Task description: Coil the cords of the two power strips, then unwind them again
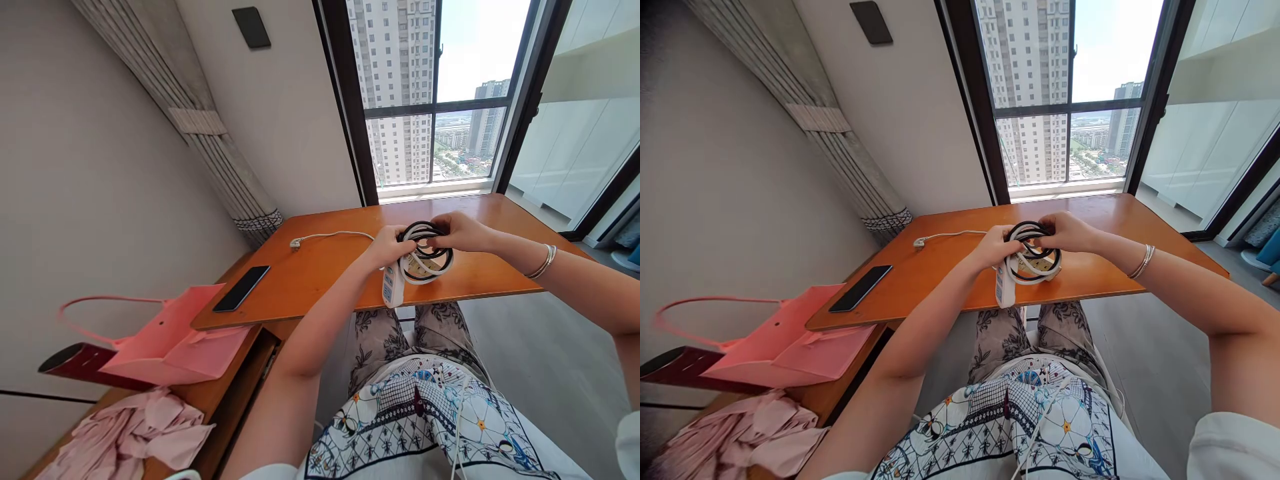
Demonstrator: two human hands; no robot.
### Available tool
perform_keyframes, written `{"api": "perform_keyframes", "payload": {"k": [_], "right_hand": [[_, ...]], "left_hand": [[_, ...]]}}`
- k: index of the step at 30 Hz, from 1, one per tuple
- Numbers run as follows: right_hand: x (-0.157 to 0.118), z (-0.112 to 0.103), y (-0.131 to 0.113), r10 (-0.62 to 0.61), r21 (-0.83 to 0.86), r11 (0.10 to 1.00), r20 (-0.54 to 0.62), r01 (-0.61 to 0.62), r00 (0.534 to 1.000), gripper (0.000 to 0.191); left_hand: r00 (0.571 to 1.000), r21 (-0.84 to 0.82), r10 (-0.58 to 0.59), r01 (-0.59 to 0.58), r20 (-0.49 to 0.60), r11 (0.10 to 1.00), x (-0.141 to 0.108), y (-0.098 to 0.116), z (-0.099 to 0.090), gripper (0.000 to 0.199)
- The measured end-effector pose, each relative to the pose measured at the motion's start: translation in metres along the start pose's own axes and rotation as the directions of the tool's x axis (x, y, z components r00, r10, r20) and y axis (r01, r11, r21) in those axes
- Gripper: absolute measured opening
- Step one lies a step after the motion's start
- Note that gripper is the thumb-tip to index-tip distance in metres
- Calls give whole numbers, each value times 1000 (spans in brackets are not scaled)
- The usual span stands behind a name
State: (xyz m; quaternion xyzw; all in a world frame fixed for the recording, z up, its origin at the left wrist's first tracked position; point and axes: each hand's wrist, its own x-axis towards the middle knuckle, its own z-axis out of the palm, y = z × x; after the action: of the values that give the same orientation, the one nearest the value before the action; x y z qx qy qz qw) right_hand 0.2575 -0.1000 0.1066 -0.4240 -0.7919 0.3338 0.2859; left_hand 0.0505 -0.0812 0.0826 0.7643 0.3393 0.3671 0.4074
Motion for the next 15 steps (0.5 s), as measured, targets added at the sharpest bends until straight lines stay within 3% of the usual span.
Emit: {"api": "perform_keyframes", "payload": {"k": [2,4,6,8,11,15], "right_hand": [[-4,0,0,-44,-154,988,-64,33,997,39],[-8,-1,-1,-172,-379,920,-169,97,970,49],[-14,-1,-4,-360,-623,765,-208,160,910,43],[-19,1,-10,-475,-799,555,-79,230,876,20],[-24,11,-21,-359,-909,311,159,279,920,27],[-22,30,-33,-64,-963,231,124,136,990,28]], "left_hand": [[999,-3,-21,21,-35,1000,0,-2,2,16],[998,-1,-23,23,-62,1000,0,-5,4,16],[995,6,-6,7,-95,1000,0,-10,7,18],[992,20,30,-28,-126,999,1,-15,9,19],[984,72,61,-49,-170,996,2,-19,12,19],[973,169,51,-12,-227,985,3,-17,18,19]]}}
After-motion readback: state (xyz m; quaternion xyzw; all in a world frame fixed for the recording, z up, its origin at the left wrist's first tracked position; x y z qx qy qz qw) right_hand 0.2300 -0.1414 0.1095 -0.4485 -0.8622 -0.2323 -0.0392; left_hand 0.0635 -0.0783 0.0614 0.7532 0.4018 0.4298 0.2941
